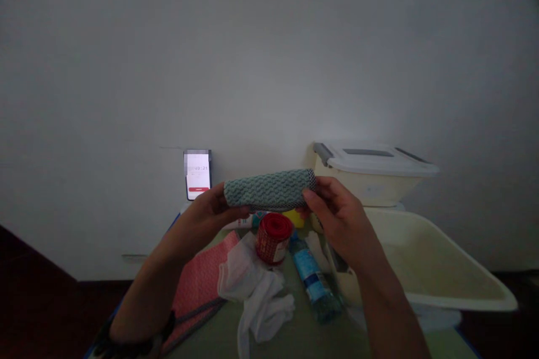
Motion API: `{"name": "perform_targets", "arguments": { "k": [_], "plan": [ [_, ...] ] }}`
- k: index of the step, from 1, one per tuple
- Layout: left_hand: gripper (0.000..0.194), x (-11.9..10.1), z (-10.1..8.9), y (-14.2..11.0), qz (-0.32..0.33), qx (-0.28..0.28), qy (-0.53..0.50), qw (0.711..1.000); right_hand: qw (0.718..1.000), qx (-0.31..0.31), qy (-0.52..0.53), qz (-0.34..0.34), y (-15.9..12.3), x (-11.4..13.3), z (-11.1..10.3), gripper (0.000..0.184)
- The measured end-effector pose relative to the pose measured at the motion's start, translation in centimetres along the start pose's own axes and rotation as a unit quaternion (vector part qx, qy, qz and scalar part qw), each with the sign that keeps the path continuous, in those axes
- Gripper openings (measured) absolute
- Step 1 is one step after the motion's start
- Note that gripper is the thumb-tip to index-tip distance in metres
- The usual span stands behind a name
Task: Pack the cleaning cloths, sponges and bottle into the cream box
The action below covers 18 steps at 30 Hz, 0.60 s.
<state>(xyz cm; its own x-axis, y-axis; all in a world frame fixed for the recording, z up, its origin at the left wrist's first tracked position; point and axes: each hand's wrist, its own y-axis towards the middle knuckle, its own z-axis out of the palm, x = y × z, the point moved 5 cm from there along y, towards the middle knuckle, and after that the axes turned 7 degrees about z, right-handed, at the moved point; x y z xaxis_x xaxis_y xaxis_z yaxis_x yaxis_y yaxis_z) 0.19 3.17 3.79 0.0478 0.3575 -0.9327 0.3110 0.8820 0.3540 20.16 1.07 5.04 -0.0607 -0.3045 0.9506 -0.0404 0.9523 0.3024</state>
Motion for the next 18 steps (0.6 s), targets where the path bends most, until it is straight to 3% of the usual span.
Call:
{"name": "perform_targets", "arguments": {
  "k": [5, 9, 14, 18],
  "plan": [
    [0.021, -0.1, 0.5, -0.2, -0.023, 0.008, -0.017, 1.0, 1.0, -0.008, -0.003, 0.02, 0.0, -0.2, 0.2, 0.04],
    [0.039, -0.2, 0.7, -0.6, -0.03, 0.018, -0.027, 0.999, 0.999, -0.014, -0.023, 0.018, -0.1, -0.3, 0.6, 0.036],
    [0.017, -0.5, 1.3, -0.4, -0.018, 0.049, 0.014, 0.999, 0.999, -0.009, -0.048, 0.005, -0.1, -0.1, 0.5, 0.035],
    [0.018, 0.0, 1.3, -0.4, -0.032, 0.05, 0.019, 0.998, 0.995, 0.019, -0.095, 0.0, -0.3, 0.2, 0.2, 0.031]
  ]
}}
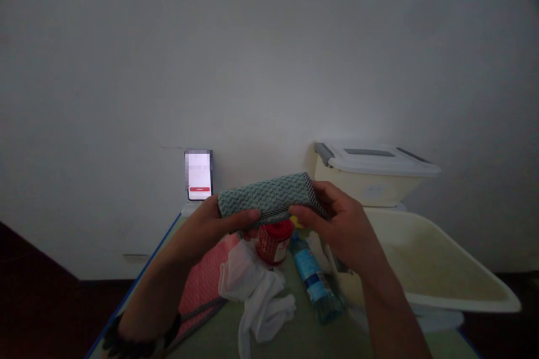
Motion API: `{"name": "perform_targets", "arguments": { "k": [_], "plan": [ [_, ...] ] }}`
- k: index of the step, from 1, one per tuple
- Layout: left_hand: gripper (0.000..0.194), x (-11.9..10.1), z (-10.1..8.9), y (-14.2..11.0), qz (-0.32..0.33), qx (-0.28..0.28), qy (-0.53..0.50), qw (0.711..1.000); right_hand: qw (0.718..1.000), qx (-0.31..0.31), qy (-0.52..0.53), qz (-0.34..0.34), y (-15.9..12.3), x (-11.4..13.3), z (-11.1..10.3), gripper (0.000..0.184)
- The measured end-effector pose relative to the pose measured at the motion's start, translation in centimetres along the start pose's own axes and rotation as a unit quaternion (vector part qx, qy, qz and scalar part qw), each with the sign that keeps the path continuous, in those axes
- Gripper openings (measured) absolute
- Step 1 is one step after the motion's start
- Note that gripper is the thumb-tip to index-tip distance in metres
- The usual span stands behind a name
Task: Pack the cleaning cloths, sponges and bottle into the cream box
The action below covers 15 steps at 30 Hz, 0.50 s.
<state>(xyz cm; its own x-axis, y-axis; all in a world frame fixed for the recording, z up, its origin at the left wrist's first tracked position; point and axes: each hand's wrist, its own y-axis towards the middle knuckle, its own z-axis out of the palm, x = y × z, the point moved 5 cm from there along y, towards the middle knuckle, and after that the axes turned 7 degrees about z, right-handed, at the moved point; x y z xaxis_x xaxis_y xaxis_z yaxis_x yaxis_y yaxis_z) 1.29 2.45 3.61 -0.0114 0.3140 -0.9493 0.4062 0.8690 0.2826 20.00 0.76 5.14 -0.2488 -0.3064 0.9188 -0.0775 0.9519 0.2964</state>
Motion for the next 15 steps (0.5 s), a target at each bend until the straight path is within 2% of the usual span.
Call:
{"name": "perform_targets", "arguments": {
  "k": [6, 9, 15],
  "plan": [
    [0.017, 0.29, -0.1, -0.12, 0.01, 0.002, -0.02, 1.0, 0.998, -0.002, -0.046, -0.045, -0.13, 0.55, -0.17, 0.039],
    [0.022, 0.26, -0.04, -0.13, 0.013, -0.001, -0.027, 1.0, 0.995, 0.001, -0.076, -0.058, -0.14, 0.61, -0.11, 0.028],
    [0.039, -0.04, 0.08, -0.2, 0.037, -0.031, -0.049, 0.998, 0.987, -0.04, -0.128, -0.086, -0.38, 0.93, -0.44, 0.004]
  ]
}}
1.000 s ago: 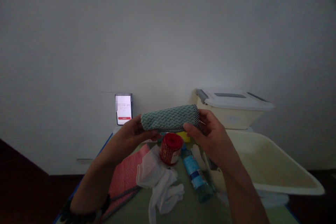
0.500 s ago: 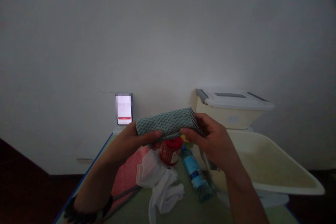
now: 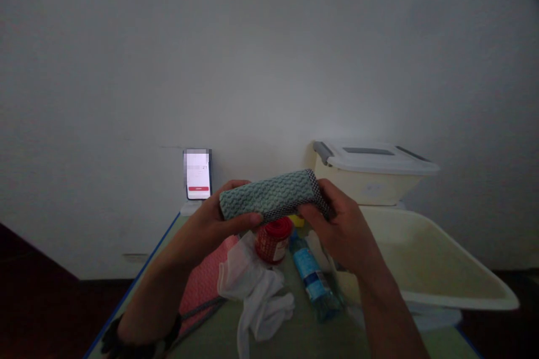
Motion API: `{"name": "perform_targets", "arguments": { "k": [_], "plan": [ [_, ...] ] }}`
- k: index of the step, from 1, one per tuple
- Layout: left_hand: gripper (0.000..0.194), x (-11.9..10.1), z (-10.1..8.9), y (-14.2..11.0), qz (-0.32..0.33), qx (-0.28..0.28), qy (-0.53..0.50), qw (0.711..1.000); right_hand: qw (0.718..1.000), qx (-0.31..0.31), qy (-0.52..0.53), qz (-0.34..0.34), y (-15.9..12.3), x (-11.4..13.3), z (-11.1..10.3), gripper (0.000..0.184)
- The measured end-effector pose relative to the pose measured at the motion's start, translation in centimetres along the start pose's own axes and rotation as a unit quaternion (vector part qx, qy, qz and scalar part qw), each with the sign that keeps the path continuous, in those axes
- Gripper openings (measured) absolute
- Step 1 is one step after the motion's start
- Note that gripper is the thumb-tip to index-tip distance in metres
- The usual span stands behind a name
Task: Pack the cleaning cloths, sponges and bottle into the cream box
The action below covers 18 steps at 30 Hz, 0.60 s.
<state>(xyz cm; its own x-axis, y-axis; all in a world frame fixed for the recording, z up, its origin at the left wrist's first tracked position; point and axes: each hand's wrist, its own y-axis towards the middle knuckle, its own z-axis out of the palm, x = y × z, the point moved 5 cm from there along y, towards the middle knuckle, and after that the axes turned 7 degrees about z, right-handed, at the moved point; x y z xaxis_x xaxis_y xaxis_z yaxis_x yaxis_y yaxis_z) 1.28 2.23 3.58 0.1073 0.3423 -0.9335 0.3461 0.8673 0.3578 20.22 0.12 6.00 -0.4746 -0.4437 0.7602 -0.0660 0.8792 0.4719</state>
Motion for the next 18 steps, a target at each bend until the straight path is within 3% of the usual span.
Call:
{"name": "perform_targets", "arguments": {
  "k": [4, 9, 14, 18],
  "plan": [
    [0.047, -0.6, -0.1, 0.0, 0.022, -0.033, 0.015, 0.999, 1.0, -0.003, 0.013, -0.003, 0.0, 0.1, 0.1, 0.004],
    [0.064, -1.1, 0.0, 0.0, 0.069, -0.033, 0.0, 0.997, 0.999, 0.005, 0.034, 0.011, 0.1, -0.2, -0.1, 0.004],
    [0.03, -1.3, -0.1, -0.2, 0.115, -0.007, 0.086, 0.99, 0.999, 0.006, 0.041, 0.025, 0.2, -0.2, -0.4, 0.009],
    [0.033, -1.5, 0.0, -0.2, 0.127, -0.003, 0.161, 0.979, 0.999, -0.015, 0.014, 0.028, 0.1, 0.1, -0.5, 0.012]
  ]
}}
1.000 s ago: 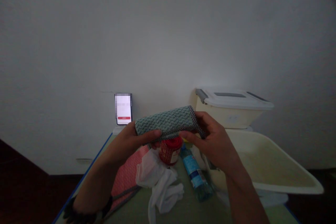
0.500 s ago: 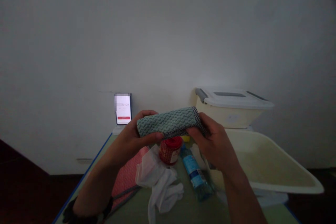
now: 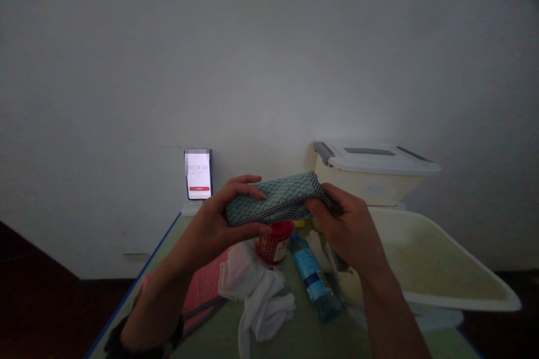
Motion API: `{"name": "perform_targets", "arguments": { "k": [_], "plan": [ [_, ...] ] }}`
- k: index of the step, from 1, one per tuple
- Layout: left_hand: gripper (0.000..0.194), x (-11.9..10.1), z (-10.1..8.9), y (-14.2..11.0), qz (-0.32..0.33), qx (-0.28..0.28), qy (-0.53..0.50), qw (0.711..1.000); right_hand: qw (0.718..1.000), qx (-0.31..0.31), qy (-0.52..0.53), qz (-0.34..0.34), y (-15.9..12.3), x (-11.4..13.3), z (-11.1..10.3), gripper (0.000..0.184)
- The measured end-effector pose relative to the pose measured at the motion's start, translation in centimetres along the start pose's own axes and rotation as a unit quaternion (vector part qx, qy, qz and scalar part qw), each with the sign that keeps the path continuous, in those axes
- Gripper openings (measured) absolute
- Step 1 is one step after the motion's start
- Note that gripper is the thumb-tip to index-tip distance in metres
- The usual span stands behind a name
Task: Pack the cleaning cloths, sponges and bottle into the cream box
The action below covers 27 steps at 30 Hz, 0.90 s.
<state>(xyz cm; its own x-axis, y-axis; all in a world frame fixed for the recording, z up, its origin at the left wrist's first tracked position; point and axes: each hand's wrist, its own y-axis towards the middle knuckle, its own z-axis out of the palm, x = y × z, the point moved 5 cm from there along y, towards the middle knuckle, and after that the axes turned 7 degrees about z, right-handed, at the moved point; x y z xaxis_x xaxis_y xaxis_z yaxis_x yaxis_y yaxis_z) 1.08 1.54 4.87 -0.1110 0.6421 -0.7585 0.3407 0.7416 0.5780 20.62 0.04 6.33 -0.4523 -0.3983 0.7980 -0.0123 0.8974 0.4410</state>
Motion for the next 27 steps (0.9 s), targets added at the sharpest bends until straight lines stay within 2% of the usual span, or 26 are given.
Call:
{"name": "perform_targets", "arguments": {
  "k": [4, 7, 8, 10, 12, 13, 18, 23, 27],
  "plan": [
    [0.025, -0.1, 0.0, 0.1, 0.001, -0.027, 0.025, 0.999, 1.0, 0.0, -0.017, 0.002, 0.0, -0.2, 0.2, 0.014],
    [0.017, 0.0, -0.2, 0.2, -0.005, -0.056, 0.02, 0.998, 0.999, 0.01, 0.033, 0.013, 0.0, -0.6, 0.4, 0.011],
    [0.016, 0.0, -0.3, 0.2, -0.006, -0.065, 0.02, 0.998, 0.998, 0.017, 0.064, 0.023, 0.0, -0.7, 0.5, 0.017],
    [0.014, 0.1, -0.5, 0.1, -0.006, -0.078, 0.023, 0.997, 0.992, 0.027, 0.111, 0.047, 0.0, -1.0, 0.6, 0.041],
    [0.015, 0.1, -0.6, 0.1, -0.005, -0.084, 0.027, 0.996, 0.993, 0.036, 0.104, 0.048, 0.0, -0.9, 0.6, 0.062],
    [0.016, 0.1, -0.6, 0.1, -0.007, -0.086, 0.028, 0.996, 0.995, 0.043, 0.08, 0.035, 0.0, -0.7, 0.6, 0.064],
    [0.018, -0.1, -0.4, 0.0, -0.031, -0.098, 0.015, 0.995, 0.995, 0.088, -0.008, -0.046, -0.1, -0.2, 0.7, 0.03],
    [0.017, -0.4, -0.1, 0.1, -0.029, -0.135, -0.01, 0.99, 0.995, 0.095, 0.015, -0.036, -0.2, -0.3, 0.7, 0.026],
    [0.025, -0.3, 0.2, 0.0, -0.035, -0.153, 0.01, 0.988, 0.996, 0.075, 0.027, -0.038, -0.2, -0.1, 1.1, 0.023]
  ]
}}
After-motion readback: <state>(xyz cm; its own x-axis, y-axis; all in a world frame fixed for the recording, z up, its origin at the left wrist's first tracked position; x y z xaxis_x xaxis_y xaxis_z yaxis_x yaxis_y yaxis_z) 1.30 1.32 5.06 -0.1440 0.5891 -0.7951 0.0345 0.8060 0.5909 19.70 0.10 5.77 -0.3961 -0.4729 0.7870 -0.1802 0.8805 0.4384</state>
